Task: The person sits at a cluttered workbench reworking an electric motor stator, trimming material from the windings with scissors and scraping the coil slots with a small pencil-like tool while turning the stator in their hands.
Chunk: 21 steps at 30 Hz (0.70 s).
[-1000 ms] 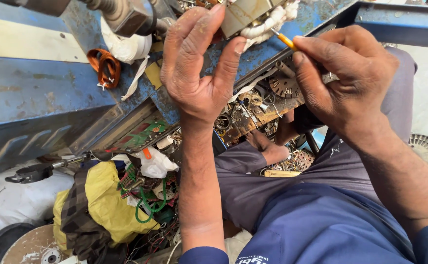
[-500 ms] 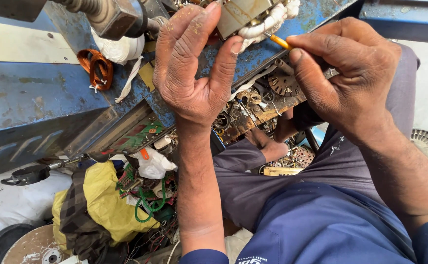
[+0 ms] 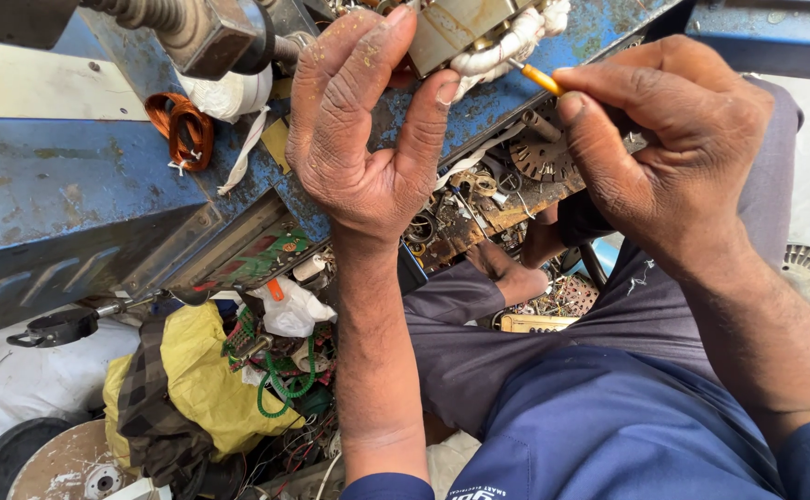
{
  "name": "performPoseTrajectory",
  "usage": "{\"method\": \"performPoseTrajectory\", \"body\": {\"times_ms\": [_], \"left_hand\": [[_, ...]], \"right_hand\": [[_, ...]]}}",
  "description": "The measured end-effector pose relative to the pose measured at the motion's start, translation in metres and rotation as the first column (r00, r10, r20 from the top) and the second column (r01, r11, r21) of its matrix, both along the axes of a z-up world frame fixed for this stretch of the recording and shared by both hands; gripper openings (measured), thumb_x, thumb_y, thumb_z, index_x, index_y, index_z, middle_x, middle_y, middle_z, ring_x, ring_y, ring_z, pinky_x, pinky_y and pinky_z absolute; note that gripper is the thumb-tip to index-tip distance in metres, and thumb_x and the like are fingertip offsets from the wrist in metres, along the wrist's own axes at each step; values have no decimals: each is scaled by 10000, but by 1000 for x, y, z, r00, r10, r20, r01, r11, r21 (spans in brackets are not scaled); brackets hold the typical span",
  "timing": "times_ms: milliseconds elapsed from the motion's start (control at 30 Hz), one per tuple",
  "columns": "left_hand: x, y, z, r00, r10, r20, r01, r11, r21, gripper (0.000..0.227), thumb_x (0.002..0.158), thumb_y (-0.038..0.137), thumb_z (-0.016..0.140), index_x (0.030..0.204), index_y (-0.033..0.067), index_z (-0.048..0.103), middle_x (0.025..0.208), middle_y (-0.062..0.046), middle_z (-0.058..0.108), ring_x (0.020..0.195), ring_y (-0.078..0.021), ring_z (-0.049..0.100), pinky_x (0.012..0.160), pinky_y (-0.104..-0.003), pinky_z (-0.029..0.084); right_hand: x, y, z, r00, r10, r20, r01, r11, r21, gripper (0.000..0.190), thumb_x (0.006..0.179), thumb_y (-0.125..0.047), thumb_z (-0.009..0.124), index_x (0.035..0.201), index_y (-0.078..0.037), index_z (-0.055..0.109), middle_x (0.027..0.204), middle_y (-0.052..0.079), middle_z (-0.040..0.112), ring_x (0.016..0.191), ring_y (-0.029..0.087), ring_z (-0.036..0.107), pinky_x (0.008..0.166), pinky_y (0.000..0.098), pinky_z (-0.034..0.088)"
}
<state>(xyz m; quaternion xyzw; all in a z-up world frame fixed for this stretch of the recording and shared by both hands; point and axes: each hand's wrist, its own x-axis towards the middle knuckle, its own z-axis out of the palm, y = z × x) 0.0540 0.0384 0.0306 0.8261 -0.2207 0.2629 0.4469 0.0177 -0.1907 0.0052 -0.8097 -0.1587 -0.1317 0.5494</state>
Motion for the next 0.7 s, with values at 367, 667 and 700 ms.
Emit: {"method": "performPoseTrajectory", "body": {"times_ms": [367, 667, 700], "left_hand": [[1, 0, -2, 1000, 2, 12, -3, 1000, 2, 393, 1035, 138, 863, 1366, 142, 650, 1277, -12, 647, 1048, -121, 685, 859, -226, 637], [1, 1, -3, 1000, 5, 14, -5, 1000, 7, 393, 1033, 148, 867, 1364, 146, 655, 1282, -9, 651, 1052, -117, 695, 870, -233, 640], [2, 1, -2, 1000, 5, 15, -5, 1000, 7, 393, 1033, 148, 867, 1364, 146, 655, 1282, -9, 651, 1052, -117, 695, 870, -233, 640]], "right_hand": [[2, 0, -4, 999, -10, 31, 11, 1000, -13, 108, 1078, 40, 721, 1183, 40, 743, 1031, 127, 701, 898, 147, 689, 772, 230, 527], [2, 4, 3, 999, -46, -16, 46, 999, 3, 106, 1052, 59, 725, 1156, 58, 747, 985, 133, 698, 834, 149, 654, 717, 228, 494], [2, 3, 2, 999, -46, -14, 46, 999, 2, 106, 1052, 59, 725, 1156, 58, 747, 985, 133, 698, 834, 149, 654, 717, 228, 494]]}}
